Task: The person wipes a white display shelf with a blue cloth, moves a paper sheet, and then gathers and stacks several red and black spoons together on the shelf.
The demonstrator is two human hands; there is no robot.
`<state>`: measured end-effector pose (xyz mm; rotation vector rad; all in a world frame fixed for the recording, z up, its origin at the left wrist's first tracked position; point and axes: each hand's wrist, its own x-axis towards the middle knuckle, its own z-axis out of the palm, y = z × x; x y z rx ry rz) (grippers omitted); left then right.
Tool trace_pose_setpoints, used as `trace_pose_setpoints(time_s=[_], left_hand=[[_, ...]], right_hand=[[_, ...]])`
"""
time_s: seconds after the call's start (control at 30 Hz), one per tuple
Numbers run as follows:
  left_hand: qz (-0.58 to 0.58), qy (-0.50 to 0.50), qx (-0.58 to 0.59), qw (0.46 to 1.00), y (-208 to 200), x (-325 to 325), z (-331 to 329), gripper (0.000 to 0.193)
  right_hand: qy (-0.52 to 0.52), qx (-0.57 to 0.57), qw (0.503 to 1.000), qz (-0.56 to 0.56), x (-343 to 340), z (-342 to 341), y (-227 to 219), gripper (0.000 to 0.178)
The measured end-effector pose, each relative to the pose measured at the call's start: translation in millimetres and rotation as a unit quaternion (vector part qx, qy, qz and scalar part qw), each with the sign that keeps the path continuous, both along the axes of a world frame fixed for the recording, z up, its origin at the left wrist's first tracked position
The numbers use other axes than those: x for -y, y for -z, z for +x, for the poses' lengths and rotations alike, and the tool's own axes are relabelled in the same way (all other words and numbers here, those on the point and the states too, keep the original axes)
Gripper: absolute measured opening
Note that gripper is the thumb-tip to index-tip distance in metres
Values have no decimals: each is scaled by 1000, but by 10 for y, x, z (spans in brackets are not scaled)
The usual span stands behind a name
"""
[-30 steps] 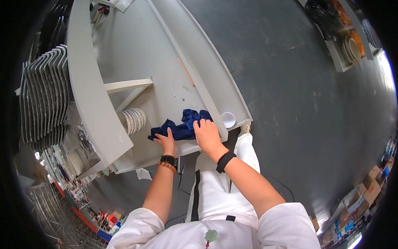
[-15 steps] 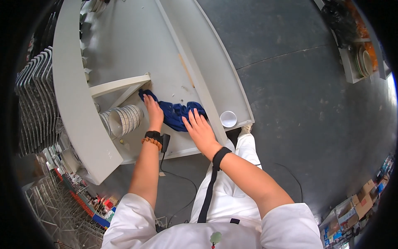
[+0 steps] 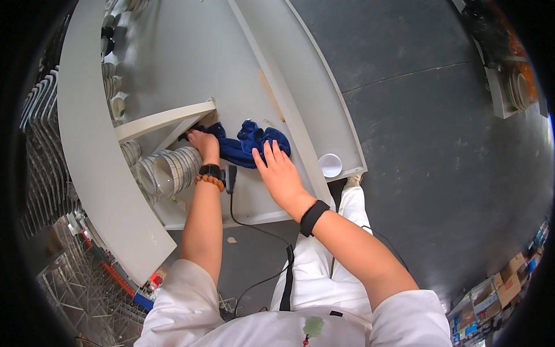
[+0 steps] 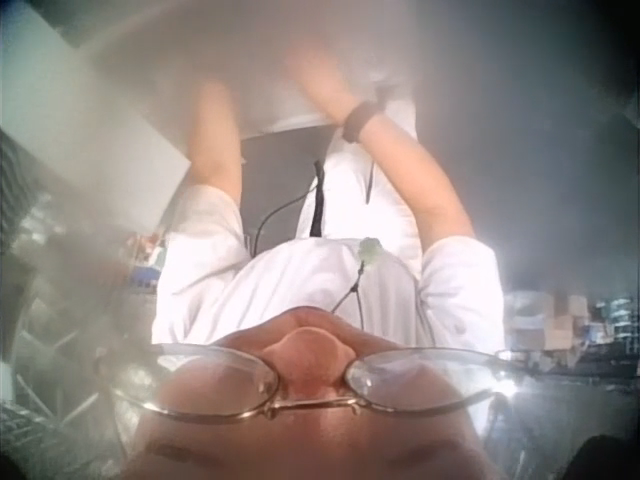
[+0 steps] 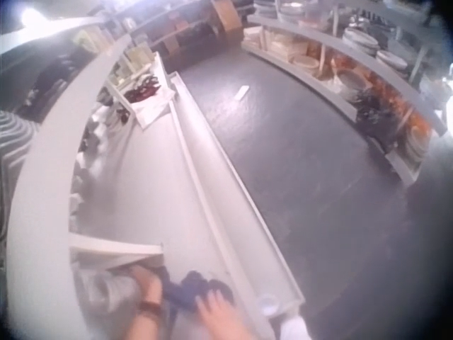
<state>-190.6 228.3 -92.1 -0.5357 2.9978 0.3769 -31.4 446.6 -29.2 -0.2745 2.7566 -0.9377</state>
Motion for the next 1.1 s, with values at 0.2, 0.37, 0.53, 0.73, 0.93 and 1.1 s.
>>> trace_pose_setpoints(time_s=[0.2, 0.37, 0.53, 0.73, 0.93, 1.1], left_hand=[[0, 155, -35, 987, 111, -24, 480, 56], [60, -108, 14, 992, 59, 76, 76, 65], [38, -162, 4, 986, 137, 50, -156, 66], [-12, -28, 5, 1000, 134, 129, -61, 58], [60, 189, -84, 977, 32, -640, 379, 56], [141, 325, 15, 935, -196, -624, 602, 63]], right_hand=[[-2, 16, 1000, 14, -24, -46, -16, 64], [-14, 8, 1000, -11, -63, -42, -22, 67], [-14, 19, 999, -24, -108, -54, -42, 69], [-4, 9, 999, -51, -84, -77, -67, 66], [-6, 18, 1000, 2, -31, 27, -73, 64], [-22, 17, 999, 37, -88, 118, -29, 65]])
